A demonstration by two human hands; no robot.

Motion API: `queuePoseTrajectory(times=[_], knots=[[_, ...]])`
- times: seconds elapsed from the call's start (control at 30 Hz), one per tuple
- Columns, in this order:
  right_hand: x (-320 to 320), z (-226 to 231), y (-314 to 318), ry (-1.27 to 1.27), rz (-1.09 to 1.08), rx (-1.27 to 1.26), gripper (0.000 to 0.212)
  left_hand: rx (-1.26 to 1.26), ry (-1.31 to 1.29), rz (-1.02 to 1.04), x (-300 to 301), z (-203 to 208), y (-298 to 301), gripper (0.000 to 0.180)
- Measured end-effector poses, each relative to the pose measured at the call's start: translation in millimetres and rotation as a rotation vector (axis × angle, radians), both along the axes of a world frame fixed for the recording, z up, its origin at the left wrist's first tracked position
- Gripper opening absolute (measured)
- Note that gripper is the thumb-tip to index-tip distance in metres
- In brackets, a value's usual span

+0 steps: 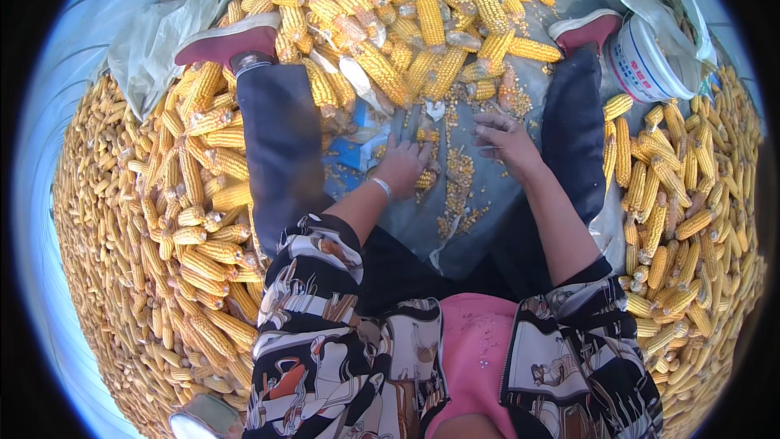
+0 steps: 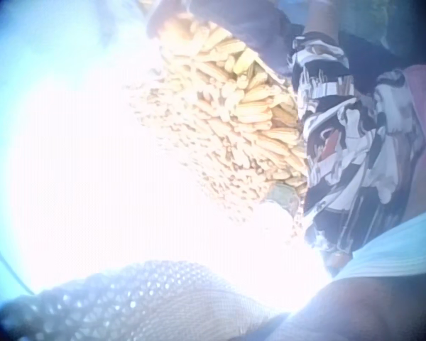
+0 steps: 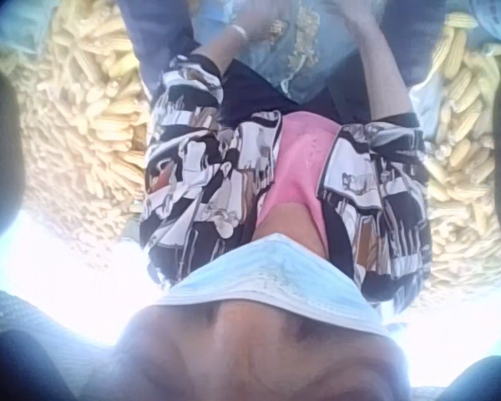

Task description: The person sits on a tarp covered with corn cobs and repeatedly shucks corn by hand, removing kernels from the cob and placing them into a nearby bucket. The person handles multiple cobs one at a time, discarding the stripped cobs aside.

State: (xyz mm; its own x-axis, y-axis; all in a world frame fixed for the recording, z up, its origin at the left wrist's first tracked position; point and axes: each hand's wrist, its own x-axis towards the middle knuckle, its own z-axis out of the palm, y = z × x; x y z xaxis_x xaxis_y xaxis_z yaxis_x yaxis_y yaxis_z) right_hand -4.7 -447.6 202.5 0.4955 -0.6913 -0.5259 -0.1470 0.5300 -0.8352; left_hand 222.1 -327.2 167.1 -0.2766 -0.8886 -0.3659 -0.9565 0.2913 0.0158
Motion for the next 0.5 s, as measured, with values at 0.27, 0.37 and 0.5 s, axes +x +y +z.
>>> queuePoseTrajectory(times=[0.27,0.37,0.5], knots=[[129,-69,17,0.855,0.600,-0.731,0.056,0.229,0.110,0.131,-9,16,13,0.084],[107,-75,11,0.628,0.432,-0.591,0.045,0.288,0.445,0.384,7,30,2,0.078],[51,-58,-2,-0.217,-0.156,0.289,0.044,0.617,1.470,0.891,27,43,-19,0.064]])
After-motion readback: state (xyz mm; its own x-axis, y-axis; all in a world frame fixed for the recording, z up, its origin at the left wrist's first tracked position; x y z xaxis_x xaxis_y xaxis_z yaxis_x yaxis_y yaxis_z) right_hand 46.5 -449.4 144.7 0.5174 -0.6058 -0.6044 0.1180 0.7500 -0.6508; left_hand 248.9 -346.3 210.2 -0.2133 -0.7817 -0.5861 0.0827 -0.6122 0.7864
